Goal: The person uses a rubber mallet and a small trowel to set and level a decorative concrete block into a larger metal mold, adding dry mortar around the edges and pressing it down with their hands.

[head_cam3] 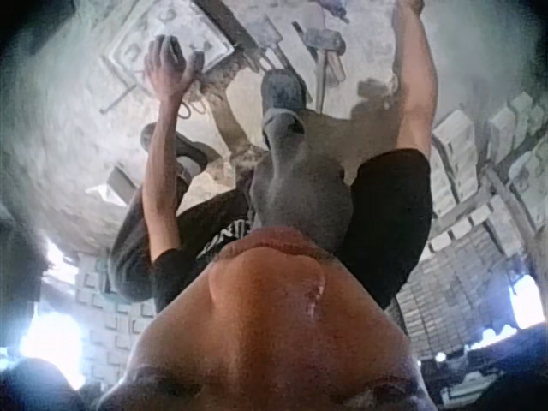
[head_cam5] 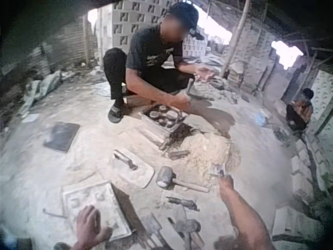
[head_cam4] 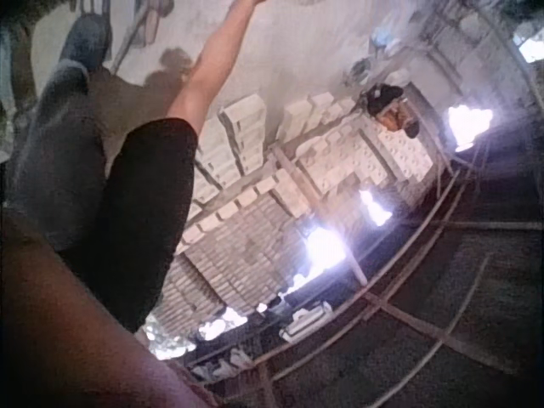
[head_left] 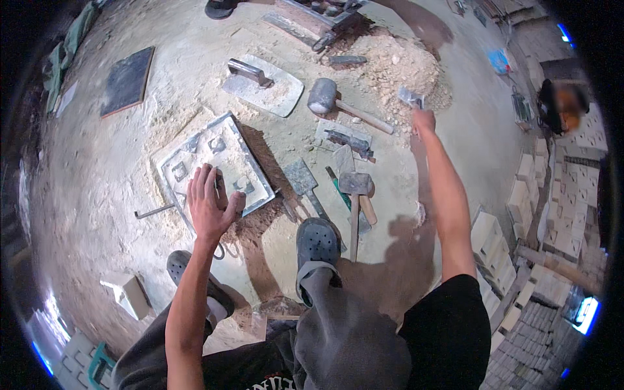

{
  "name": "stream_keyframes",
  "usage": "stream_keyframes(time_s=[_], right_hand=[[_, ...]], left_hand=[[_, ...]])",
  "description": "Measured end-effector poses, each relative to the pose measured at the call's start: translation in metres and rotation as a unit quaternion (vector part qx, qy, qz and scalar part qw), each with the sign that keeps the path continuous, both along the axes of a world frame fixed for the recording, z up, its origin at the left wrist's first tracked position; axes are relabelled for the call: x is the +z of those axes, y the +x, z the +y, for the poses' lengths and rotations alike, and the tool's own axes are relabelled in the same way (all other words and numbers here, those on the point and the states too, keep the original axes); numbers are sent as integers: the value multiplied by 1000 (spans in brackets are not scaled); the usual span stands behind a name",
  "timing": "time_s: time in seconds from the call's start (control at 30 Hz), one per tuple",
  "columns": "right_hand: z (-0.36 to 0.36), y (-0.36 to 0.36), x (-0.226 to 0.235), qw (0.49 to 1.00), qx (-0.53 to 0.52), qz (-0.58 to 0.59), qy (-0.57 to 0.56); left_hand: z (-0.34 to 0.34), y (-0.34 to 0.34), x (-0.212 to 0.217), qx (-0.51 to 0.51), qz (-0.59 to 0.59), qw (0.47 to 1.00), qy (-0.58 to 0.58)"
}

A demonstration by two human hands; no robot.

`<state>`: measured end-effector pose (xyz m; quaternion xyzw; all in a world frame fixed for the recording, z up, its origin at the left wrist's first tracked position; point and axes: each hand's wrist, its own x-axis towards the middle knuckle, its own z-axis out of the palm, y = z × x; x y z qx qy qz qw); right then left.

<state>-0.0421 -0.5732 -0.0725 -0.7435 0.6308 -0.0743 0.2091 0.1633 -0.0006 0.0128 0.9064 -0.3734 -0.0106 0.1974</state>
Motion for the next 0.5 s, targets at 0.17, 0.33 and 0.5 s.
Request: stream_keyframes(time_s=[0.17, 0.33, 0.5], right_hand=[[-44, -11, -14, 999, -46, -26, 2], [43, -25, -4, 999, -1, -31, 22], [94, -70, 51, 991, 98, -66, -65]], left_hand=[[-5, -5, -4, -11, 9, 999, -38], [27, -4, -4, 14, -10, 999, -43], [60, -8, -11, 31, -53, 998, 28]])
